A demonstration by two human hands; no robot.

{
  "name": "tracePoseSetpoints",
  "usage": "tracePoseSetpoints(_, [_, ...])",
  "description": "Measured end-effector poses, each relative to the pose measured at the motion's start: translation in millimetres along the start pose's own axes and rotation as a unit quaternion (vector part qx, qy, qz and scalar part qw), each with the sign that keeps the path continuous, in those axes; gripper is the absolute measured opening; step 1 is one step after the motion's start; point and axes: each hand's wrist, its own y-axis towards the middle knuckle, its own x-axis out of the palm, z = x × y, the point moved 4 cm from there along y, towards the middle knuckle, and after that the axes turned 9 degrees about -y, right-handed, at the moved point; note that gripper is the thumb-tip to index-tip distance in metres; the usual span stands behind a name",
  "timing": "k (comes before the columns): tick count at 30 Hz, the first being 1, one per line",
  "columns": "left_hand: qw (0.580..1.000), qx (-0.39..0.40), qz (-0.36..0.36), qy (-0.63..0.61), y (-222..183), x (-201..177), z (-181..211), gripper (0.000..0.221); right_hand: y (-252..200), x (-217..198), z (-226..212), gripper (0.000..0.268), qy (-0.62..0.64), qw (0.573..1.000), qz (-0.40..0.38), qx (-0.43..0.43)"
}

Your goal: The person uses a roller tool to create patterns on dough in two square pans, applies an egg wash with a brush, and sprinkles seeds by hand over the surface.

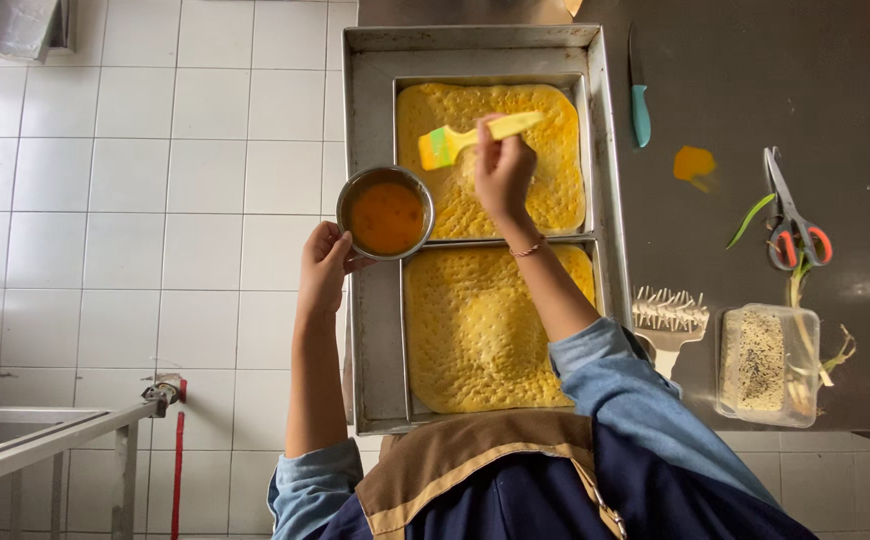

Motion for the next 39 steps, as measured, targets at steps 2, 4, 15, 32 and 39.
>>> tracePoseSetpoints(2, [1.0,-0.001,0.001,-0.005,0,-1,1,0.013,-13,-6,21,0.018,0.126,0.985,-0.012,0.118])
tracePoseSetpoints(4, [1.0,0.016,-0.007,0.004,1,-1,2,0.013,-22,-23,43,0.017,0.039,0.992,-0.033,0.117])
tracePoseSetpoints(15, [1.0,0.001,-0.01,-0.009,8,3,4,0.013,-29,-74,11,0.024,-0.197,0.974,-0.082,-0.07])
tracePoseSetpoints(32, [0.998,0.027,0.048,0.028,-4,-39,33,0.011,-28,6,-34,0.015,0.016,0.856,-0.29,-0.427])
tracePoseSetpoints(39, [0.999,0.02,0.022,0.044,6,-22,24,0.013,-53,-39,25,0.016,0.238,0.927,-0.286,0.052])
